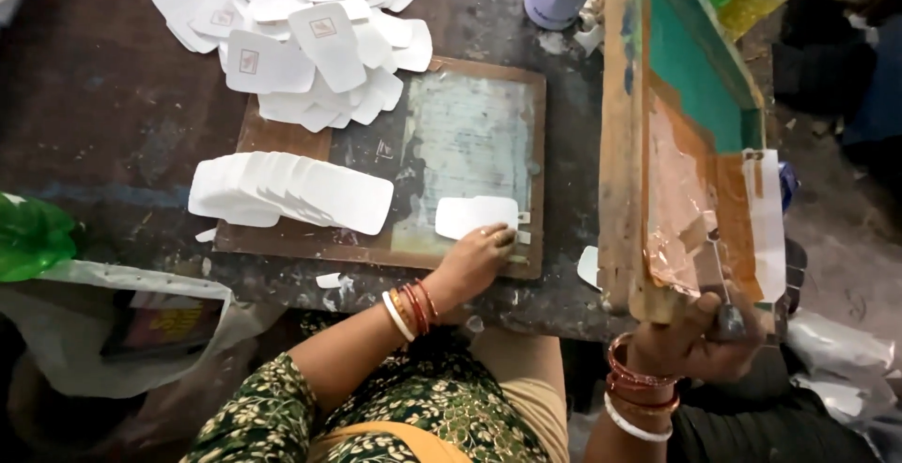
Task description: The recorder is manually screen printing logos onto small white cardstock pieces at a workbench.
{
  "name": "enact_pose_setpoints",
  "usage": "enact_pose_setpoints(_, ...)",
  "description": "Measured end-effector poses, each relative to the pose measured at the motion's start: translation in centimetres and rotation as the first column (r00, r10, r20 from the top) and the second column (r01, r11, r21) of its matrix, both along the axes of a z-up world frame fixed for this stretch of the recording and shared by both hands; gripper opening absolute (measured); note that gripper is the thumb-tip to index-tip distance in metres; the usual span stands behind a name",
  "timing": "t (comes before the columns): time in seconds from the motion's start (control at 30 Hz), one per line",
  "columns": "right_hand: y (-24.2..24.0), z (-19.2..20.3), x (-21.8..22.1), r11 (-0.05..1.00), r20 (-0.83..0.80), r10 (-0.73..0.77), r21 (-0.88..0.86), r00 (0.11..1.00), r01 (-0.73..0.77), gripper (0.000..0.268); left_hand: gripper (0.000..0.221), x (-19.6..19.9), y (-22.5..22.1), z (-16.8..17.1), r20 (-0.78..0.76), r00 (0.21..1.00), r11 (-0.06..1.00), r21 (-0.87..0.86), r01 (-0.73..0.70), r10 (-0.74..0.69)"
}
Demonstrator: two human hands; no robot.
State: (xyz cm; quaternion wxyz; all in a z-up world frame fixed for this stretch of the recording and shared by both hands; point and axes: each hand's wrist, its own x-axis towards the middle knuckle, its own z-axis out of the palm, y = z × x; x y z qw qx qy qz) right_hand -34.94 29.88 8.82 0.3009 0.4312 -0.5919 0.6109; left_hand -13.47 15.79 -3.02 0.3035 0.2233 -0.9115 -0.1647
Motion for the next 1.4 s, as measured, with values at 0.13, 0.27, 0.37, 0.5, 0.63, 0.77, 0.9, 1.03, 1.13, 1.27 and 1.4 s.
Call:
enact_pose_setpoints(0.13, 0.4, -0.5, -0.4, 1.0, -0.014, 0.024, -0.005, 1.0, -0.024, 0.036, 0.029, -0.2, -0.3, -1.0, 0.008, 1.0, 0.995, 0.097, 0.02, -0.021)
enact_pose_setpoints(0.27, 0.0, -0.2, 1.0, 0.995, 0.021, 0.094, -0.017, 0.995, -0.094, 0.031, 0.024, 0.9, 2.0, 0.7, 0.139, 0.989, 0.993, 0.112, 0.037, -0.053)
enact_pose_setpoints(0.37, 0.3, -1.3, 3.5, 0.957, 0.212, 0.153, 0.213, 0.965, -0.198, 0.023, 0.025, 3.0, 4.6, 0.8, -0.291, 0.934, 0.857, 0.407, 0.317, -0.208)
enact_pose_setpoints(0.5, -3.0, -2.5, 5.4, 0.778, -0.04, 0.375, 0.558, 0.926, -0.291, 0.019, 0.042, 6.8, 4.5, 2.1, -0.077, 0.95, 0.324, 0.946, -0.026, 0.302)
enact_pose_setpoints(0.63, -9.4, -2.0, 5.4, 0.336, 0.145, 0.465, 0.884, 0.873, -0.326, 0.014, 0.06, 8.6, 4.3, -0.1, 0.39, 0.889, 0.707, 0.557, -0.435, 0.24)
enact_pose_setpoints(0.77, -14.7, -4.9, 3.9, 0.363, 0.028, 0.551, 0.892, 0.834, -0.269, 0.013, 0.066, 8.7, 2.9, 0.7, 0.514, 0.844, 0.805, 0.431, -0.408, 0.152)
enact_pose_setpoints(0.9, -12.3, -6.2, 5.4, 0.416, 0.003, 0.625, 0.844, 0.78, -0.337, 0.028, 0.056, 8.8, 2.5, -1.4, 0.44, 0.887, 0.855, 0.397, -0.334, 0.142)
enact_pose_setpoints(1.03, -4.4, -6.2, 8.2, 0.441, 0.038, 0.593, 0.821, 0.805, -0.363, 0.038, 0.051, 8.6, 2.3, 1.8, 0.464, 0.871, 0.771, 0.49, -0.407, 0.165)
enact_pose_setpoints(1.13, -2.8, -4.1, 8.8, 0.356, 0.168, 0.572, 0.831, 0.803, -0.428, 0.039, 0.041, 9.3, 1.5, 2.0, 0.227, 0.967, 0.536, 0.805, -0.254, 0.117)
enact_pose_setpoints(1.27, -2.4, -1.0, 7.8, 0.607, 0.06, 0.577, 0.635, 0.815, -0.477, 0.025, 0.044, 8.9, 2.0, 2.0, -0.085, 0.996, 0.439, 0.896, 0.064, 0.028)
enact_pose_setpoints(1.4, -0.9, -0.6, 4.7, 0.901, 0.026, 0.339, 0.28, 0.94, -0.332, 0.02, 0.026, 7.3, 0.9, 7.9, -0.414, 0.906, 0.488, 0.774, 0.403, -0.091)
